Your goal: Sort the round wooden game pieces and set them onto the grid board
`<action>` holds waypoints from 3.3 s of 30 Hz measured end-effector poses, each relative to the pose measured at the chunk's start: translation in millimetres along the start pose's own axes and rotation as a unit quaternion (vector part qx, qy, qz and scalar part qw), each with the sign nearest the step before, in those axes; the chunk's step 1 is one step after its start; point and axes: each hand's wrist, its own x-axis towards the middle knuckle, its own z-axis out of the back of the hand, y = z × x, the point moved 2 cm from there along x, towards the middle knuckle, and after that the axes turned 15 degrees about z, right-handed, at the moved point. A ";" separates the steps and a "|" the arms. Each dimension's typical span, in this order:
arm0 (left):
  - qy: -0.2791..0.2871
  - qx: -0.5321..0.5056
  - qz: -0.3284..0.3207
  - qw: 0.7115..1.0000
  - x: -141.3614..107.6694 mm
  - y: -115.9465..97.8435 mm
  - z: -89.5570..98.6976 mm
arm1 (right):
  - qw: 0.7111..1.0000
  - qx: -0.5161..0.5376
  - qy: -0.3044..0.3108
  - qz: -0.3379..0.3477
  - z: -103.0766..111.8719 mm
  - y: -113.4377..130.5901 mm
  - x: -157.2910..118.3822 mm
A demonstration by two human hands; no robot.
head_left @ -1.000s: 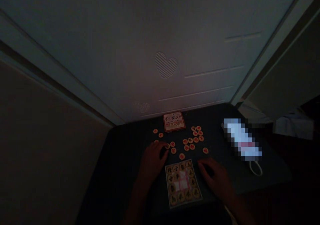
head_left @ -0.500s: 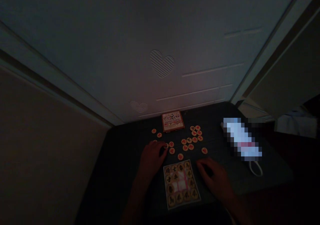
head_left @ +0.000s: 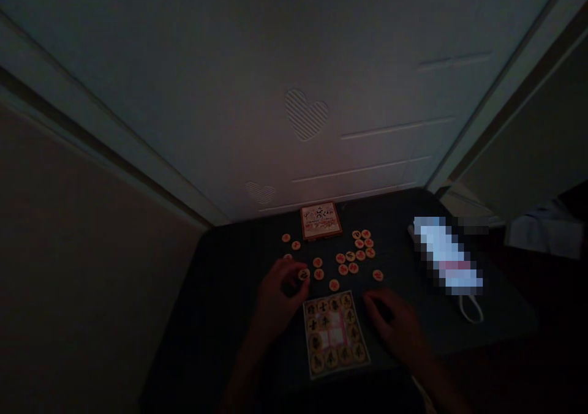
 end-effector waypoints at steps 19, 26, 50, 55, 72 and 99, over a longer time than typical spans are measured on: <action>0.168 -0.114 0.159 0.966 -24.4 -12.9 -11.9 | 1.000 0.007 0.013 -0.008 -1.0 -0.5 -0.6; 0.149 -0.209 0.242 0.936 -18.8 -13.4 -11.6 | 1.000 -0.003 0.017 -0.003 -2.5 -4.0 -1.0; 0.186 -0.119 0.177 0.959 -32.0 -26.0 -16.6 | 1.000 0.009 0.013 -0.001 -1.2 -0.1 0.7; 0.188 0.009 0.123 0.974 -45.2 -31.2 -24.3 | 1.000 0.010 0.006 -0.004 -0.9 0.9 1.0; 0.162 0.181 0.045 0.969 -56.8 -27.5 -44.4 | 1.000 0.008 -0.001 0.004 0.5 0.4 2.2; 0.156 0.221 0.019 0.963 -62.7 -22.6 -44.8 | 1.000 0.007 0.006 0.000 -1.0 -2.3 -0.1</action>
